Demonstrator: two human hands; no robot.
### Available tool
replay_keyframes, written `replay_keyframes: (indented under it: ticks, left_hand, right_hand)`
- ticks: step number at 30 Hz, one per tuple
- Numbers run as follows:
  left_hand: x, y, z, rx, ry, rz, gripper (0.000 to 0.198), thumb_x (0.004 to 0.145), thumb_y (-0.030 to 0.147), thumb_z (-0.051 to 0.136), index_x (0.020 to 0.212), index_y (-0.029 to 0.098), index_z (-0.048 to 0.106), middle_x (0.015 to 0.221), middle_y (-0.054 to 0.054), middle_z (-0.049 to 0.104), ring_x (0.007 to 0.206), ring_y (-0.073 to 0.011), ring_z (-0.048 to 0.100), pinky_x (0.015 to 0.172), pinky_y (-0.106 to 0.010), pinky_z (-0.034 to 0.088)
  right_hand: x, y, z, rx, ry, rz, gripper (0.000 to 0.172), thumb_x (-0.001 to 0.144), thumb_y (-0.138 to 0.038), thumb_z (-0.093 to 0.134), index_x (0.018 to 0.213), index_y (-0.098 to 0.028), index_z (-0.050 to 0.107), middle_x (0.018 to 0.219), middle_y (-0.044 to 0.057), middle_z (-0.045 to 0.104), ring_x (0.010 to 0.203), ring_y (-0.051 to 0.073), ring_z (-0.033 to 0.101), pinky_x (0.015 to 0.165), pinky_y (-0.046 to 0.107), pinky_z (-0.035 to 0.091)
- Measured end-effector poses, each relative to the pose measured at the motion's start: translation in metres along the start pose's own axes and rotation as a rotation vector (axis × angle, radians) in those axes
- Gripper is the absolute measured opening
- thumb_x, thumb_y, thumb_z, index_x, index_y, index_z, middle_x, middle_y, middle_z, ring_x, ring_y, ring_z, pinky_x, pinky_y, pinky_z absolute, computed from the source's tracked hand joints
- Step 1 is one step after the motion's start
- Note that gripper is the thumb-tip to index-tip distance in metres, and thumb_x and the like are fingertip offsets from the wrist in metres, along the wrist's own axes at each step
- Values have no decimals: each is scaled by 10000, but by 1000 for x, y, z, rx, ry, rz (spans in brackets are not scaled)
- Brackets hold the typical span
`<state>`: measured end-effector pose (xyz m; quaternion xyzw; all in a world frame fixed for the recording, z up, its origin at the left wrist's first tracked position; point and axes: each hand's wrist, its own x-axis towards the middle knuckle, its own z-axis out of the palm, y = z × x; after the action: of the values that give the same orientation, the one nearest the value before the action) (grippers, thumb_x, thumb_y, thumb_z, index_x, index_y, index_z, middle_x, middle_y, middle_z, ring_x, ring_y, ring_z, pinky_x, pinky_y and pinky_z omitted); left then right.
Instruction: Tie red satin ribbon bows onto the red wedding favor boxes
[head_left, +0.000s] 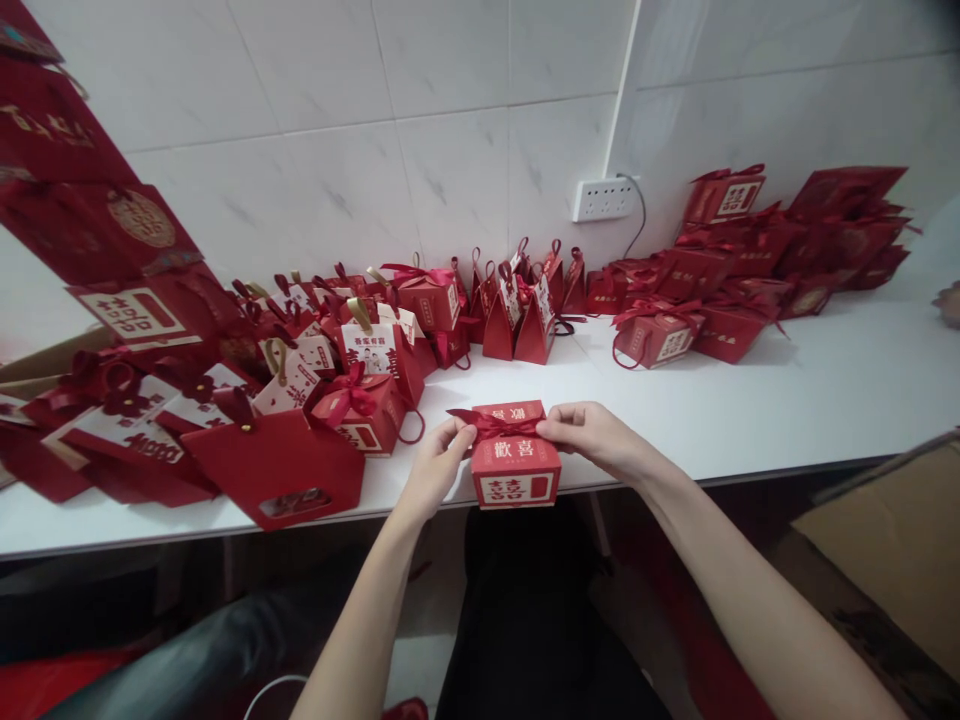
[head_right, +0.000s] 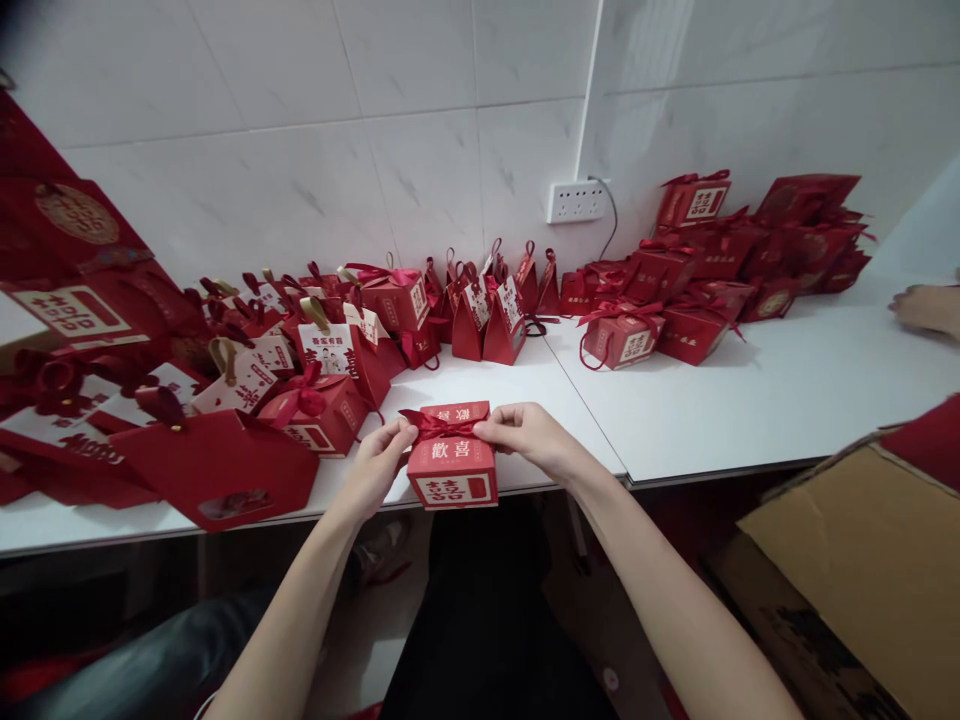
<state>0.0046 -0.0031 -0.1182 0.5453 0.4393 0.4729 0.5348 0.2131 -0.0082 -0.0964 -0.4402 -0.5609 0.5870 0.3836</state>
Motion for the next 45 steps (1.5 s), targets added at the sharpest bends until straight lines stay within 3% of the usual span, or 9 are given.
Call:
replay_keyframes:
  ticks: [5, 8, 12, 21, 25, 31, 36, 40, 45]
  left_hand:
    - [-1, 9, 5, 83, 164, 53, 276, 763, 471, 544, 778, 199, 504, 809, -2, 556, 813, -161, 558, 719, -272, 472]
    - [-10, 17, 11, 439, 340, 291, 220, 765, 370, 585, 889, 192, 548, 963, -56, 549, 980, -210, 531, 877, -366, 429]
    - [-15, 26, 22, 875, 253, 581, 109, 839, 240, 538, 826, 200, 638, 1041, -78, 557, 1043, -227, 489, 950, -417, 347]
    - [-7, 28, 28, 931, 131, 493, 75, 841, 185, 568, 868, 213, 632, 1027, -51, 594, 1017, -213, 520, 914, -417, 339]
    - [-7, 27, 27, 879, 58, 509, 110, 848, 162, 544, 905, 211, 623, 1039, -56, 583, 1031, -212, 514, 920, -409, 353]
    - [-5, 26, 24, 872, -71, 461, 250, 890, 196, 452, 985, 264, 672, 1100, -48, 582, 1099, -226, 488, 962, -439, 343]
    - [-10, 24, 30, 847, -2, 394, 260, 876, 212, 451, 1006, 238, 675, 1141, -71, 562, 1126, -238, 478, 979, -457, 345]
    - [-17, 22, 41, 850, 89, 334, 266, 860, 239, 475, 1047, 243, 664, 1158, -80, 547, 1152, -261, 446, 998, -494, 311]
    - [-19, 19, 41, 765, 151, 394, 288, 846, 262, 494, 1101, 259, 627, 1191, -77, 525, 1165, -260, 441, 1011, -474, 296]
  right_hand:
    - [-17, 0, -6, -104, 132, -70, 484, 640, -638, 658, 611, -169, 544, 565, -24, 528, 580, 115, 490, 663, 292, 403]
    - [-19, 14, -15, 3, 284, 5, 544, 607, -700, 645, 692, -168, 568, 680, 19, 584, 686, 153, 559, 730, 332, 457]
    - [-20, 28, -13, 134, 64, 122, 512, 669, -646, 645, 782, -147, 608, 846, 74, 633, 789, 185, 609, 797, 376, 479]
    - [1, -4, -22, -7, 185, -65, 309, 647, -454, 712, 646, -161, 611, 671, 1, 578, 675, 129, 526, 664, 285, 399]
    - [30, -23, -26, -148, 114, -74, 256, 674, -414, 669, 685, -160, 638, 717, 15, 593, 681, 127, 512, 637, 273, 364]
    - [62, -14, -32, -397, 84, -43, 216, 640, -353, 683, 684, -148, 636, 675, 22, 594, 653, 141, 509, 619, 279, 382]
    - [21, -1, -20, -414, 438, -177, 272, 790, -459, 515, 739, -192, 533, 727, 13, 556, 683, 148, 494, 661, 287, 384]
    - [-21, -3, 2, -490, 334, -87, 429, 802, -588, 473, 624, -198, 482, 589, -21, 489, 573, 132, 452, 588, 278, 363]
    - [-24, -5, 14, -535, 293, -64, 331, 755, -506, 571, 656, -190, 553, 601, -17, 543, 558, 130, 463, 558, 269, 351]
